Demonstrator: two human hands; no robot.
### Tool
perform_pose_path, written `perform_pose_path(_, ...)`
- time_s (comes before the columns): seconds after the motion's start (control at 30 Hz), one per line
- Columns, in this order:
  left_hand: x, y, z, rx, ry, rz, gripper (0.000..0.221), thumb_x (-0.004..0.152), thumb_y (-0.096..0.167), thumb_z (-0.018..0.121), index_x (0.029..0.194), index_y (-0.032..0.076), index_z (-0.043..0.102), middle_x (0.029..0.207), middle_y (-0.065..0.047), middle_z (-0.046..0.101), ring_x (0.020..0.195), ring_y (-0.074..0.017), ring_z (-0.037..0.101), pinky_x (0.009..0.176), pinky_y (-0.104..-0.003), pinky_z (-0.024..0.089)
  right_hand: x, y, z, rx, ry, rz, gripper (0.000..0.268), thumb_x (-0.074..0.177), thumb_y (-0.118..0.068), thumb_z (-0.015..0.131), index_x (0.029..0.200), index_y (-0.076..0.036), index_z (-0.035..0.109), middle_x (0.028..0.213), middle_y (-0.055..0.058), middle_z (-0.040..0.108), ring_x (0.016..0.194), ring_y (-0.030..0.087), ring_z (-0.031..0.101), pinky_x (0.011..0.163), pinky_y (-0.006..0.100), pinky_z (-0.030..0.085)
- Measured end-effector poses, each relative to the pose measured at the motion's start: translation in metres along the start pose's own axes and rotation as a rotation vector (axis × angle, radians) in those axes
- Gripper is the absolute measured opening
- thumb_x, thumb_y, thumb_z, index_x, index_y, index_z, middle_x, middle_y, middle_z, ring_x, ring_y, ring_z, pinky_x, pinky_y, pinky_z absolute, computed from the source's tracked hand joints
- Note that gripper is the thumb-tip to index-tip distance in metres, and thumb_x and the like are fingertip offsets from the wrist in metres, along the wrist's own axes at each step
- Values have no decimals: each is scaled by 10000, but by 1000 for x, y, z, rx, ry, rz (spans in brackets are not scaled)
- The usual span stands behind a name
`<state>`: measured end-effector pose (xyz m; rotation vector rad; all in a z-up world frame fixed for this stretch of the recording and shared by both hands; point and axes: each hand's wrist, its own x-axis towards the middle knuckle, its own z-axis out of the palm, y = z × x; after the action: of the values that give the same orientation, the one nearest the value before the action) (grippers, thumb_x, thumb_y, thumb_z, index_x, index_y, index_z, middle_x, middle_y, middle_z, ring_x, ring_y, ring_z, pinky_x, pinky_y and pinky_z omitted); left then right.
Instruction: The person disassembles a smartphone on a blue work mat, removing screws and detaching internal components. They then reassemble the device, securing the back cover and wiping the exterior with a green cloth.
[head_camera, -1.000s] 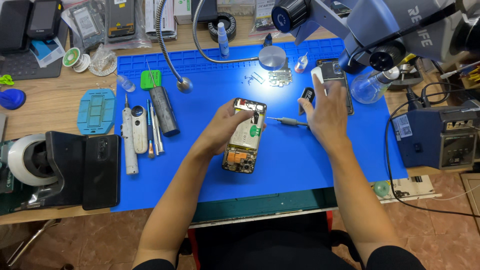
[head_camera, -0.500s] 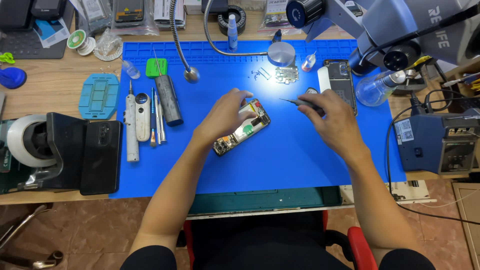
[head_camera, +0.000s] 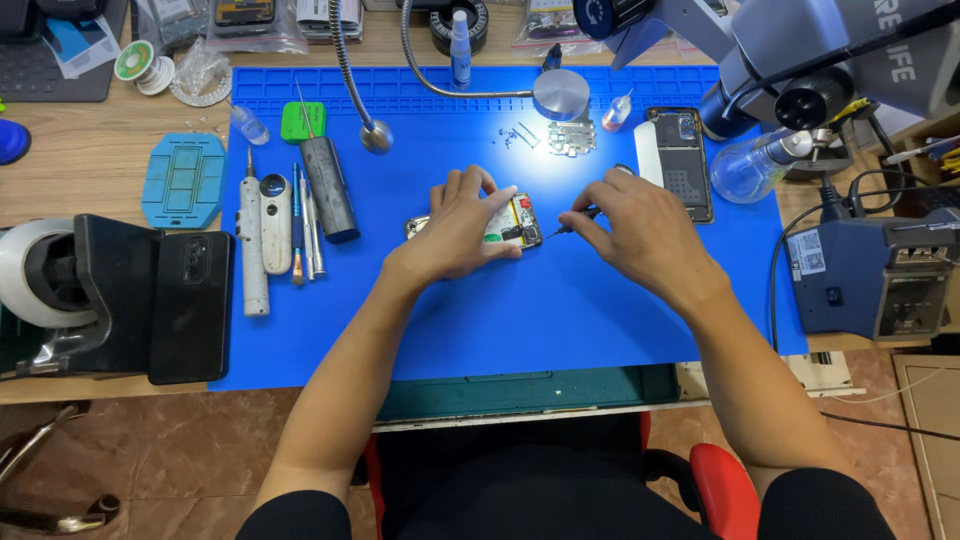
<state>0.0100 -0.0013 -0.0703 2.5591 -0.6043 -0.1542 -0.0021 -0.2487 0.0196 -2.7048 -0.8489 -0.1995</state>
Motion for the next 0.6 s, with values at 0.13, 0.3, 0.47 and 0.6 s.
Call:
perform_pose_path(0.13, 0, 0, 1, -13, -4, 2, 851, 806, 493, 875, 1481, 68, 578, 1217, -90, 416, 1228, -362, 391, 1113, -563, 308, 3, -2, 2, 19, -10, -14, 161, 986, -261, 776, 988, -102, 747, 778, 106, 615, 785, 354, 700, 701, 462, 559)
perform_pose_path(0.3, 0, -2, 2, -20, -6, 2, 864, 797, 500, 876, 1482, 68, 575, 1219, -93, 417, 1238, -366, 391, 1114, -571, 300, 4, 5, 12, -21, -22, -31, 170, 1000, -309, 763, 1002, -142, 727, 791, 69, 587, 799, 318, 688, 704, 434, 553)
perform_pose_path(0.47, 1, -3, 6, -17, -1, 0, 867, 801, 501, 877, 1492, 79, 566, 1219, -74, 401, 1229, -349, 382, 1107, -564, 294, 5, 8, 14, -51, -42, -55, 145, 1004, -294, 759, 1009, -155, 717, 805, 49, 574, 810, 300, 683, 707, 415, 551)
perform_pose_path(0.6, 1, -2, 4, -24, -1, -4, 865, 804, 483, 888, 1496, 75, 566, 1218, -75, 403, 1225, -352, 382, 1102, -569, 291, 7, -5, 4, -127, -89, -148, 160, 942, -254, 790, 1022, -175, 677, 844, 43, 528, 845, 309, 660, 720, 430, 549)
